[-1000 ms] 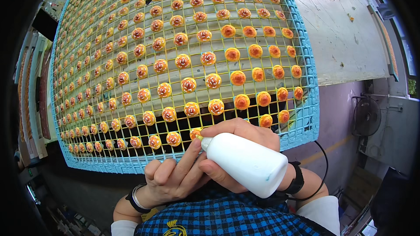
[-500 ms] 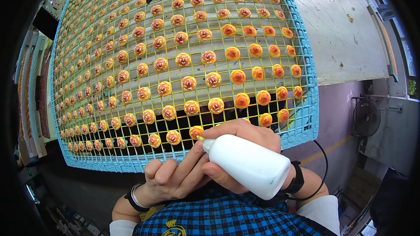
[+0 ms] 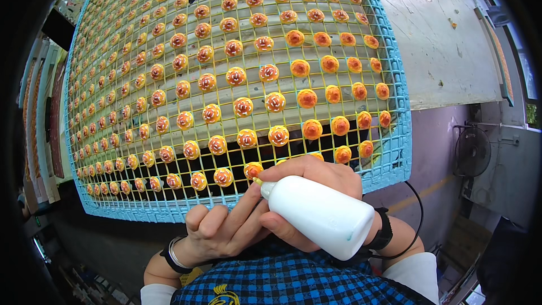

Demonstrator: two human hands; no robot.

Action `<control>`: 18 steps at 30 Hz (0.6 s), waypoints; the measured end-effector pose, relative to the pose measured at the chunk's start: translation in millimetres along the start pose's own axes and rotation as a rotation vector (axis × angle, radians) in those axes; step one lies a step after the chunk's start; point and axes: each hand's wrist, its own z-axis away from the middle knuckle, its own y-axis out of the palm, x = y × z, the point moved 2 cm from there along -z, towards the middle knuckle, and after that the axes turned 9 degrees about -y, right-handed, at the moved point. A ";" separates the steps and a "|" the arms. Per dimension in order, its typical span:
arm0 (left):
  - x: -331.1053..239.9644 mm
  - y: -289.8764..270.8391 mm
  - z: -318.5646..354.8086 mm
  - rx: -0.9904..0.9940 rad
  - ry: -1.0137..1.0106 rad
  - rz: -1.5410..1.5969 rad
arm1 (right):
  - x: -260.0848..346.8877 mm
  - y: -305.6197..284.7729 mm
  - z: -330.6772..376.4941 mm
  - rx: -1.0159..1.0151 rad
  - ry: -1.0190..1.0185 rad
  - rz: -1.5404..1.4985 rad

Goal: The recorder uses a squeeze bottle to apply small drops of yellow adhesive to the centers of small orange plastic components arranged in a large grid.

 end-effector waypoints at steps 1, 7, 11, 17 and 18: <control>0.0 -0.2 0.0 0.003 -0.001 0.007 | 0.5 -0.3 -0.8 0.006 -0.034 0.025; 0.3 -0.4 -0.3 0.003 0.005 -0.006 | -1.1 0.7 -3.5 0.035 -0.133 0.091; 0.4 -1.0 0.1 0.003 0.005 0.003 | 0.1 -1.0 -3.6 0.046 -0.143 0.063; 0.6 -1.1 1.0 0.005 -0.004 0.033 | 0.3 -2.7 -1.2 0.031 -0.023 -0.007; 0.5 -1.0 1.3 0.007 -0.004 0.031 | 0.0 -2.6 -1.9 0.040 -0.045 0.007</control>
